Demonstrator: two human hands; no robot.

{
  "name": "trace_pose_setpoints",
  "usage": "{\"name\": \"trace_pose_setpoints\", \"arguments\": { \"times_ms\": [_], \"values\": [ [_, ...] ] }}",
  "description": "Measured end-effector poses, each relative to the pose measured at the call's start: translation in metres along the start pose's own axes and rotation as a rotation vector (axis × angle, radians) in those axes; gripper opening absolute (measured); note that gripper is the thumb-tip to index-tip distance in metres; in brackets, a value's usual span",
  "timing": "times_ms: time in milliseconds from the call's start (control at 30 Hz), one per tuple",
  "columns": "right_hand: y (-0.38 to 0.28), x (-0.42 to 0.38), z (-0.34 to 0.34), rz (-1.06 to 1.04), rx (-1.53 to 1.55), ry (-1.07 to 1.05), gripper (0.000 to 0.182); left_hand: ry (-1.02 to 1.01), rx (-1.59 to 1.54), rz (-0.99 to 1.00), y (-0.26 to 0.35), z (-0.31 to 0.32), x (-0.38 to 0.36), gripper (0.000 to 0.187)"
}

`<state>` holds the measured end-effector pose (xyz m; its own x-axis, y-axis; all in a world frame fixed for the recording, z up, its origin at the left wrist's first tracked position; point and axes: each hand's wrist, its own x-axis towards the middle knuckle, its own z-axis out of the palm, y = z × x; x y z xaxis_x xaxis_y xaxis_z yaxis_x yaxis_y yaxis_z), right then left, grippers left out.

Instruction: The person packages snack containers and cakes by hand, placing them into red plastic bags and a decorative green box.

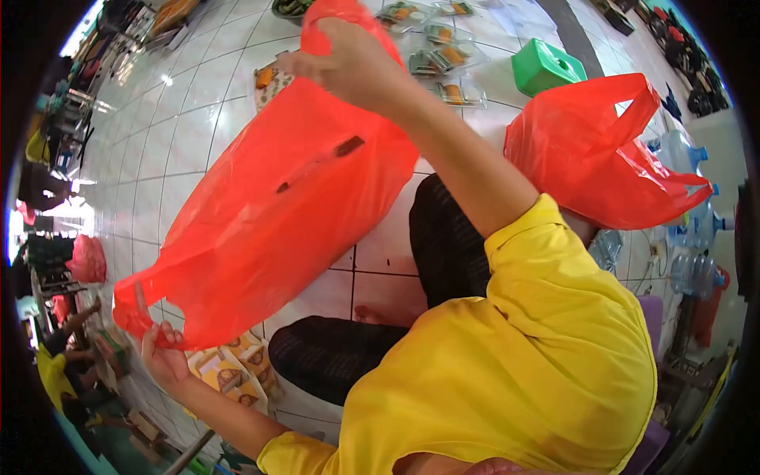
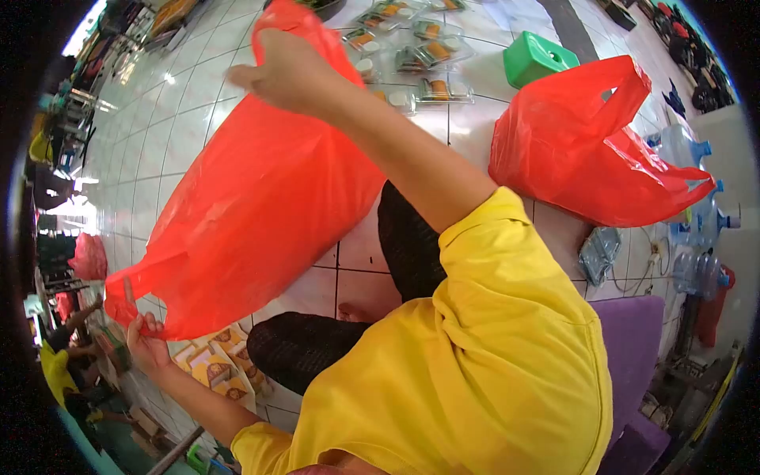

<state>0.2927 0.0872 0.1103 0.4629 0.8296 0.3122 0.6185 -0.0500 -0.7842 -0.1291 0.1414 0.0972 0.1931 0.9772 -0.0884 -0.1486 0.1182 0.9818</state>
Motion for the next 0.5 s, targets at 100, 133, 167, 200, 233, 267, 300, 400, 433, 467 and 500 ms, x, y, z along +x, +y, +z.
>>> {"name": "trace_pose_setpoints", "arguments": {
  "times_ms": [100, 133, 167, 200, 233, 267, 300, 400, 433, 467, 500],
  "values": [
    [-0.008, -0.013, -0.034, -0.028, 0.091, -0.793, 0.038, 0.029, 0.088, 0.007, 0.004, -0.001, 0.0, 0.062],
    [0.008, -0.014, -0.042, -0.022, 0.094, -0.783, 0.038, 0.09, 0.162, -0.014, 0.004, 0.005, 0.003, 0.063],
    [0.03, -0.018, -0.051, -0.088, 0.343, -0.796, 0.035, 0.08, 0.166, -0.015, 0.001, 0.013, 0.006, 0.063],
    [0.052, -0.024, -0.059, -0.152, 0.597, -0.802, 0.033, 0.182, 0.209, 0.057, -0.002, 0.027, 0.004, 0.063],
    [0.081, -0.018, -0.072, 0.042, 0.766, -0.726, 0.025, 0.285, 0.255, 0.128, -0.005, 0.038, 0.002, 0.063],
    [0.12, -0.011, -0.074, 0.085, 0.881, -0.533, 0.025, 0.282, 0.268, 0.125, -0.008, 0.042, 0.002, 0.063],
    [0.174, 0.003, -0.077, 0.068, 1.156, -0.471, 0.032, 0.29, 0.326, 0.154, -0.01, 0.044, -0.001, 0.063],
    [0.252, 0.016, -0.085, 0.29, 1.117, 0.032, 0.046, 0.278, 0.499, 0.144, -0.01, 0.007, -0.006, 0.063],
    [0.29, 0.02, -0.076, 0.423, 0.907, 0.133, 0.046, 0.255, 0.597, 0.113, -0.01, -0.002, -0.003, 0.063],
    [0.337, 0.023, -0.065, 0.545, 0.69, 0.229, 0.046, 0.275, 0.592, 0.112, -0.006, 0.033, -0.005, 0.062],
    [0.393, 0.02, -0.055, 0.563, 0.237, 0.14, 0.044, 0.276, 0.601, 0.112, -0.005, 0.047, -0.003, 0.062]
  ]
}}
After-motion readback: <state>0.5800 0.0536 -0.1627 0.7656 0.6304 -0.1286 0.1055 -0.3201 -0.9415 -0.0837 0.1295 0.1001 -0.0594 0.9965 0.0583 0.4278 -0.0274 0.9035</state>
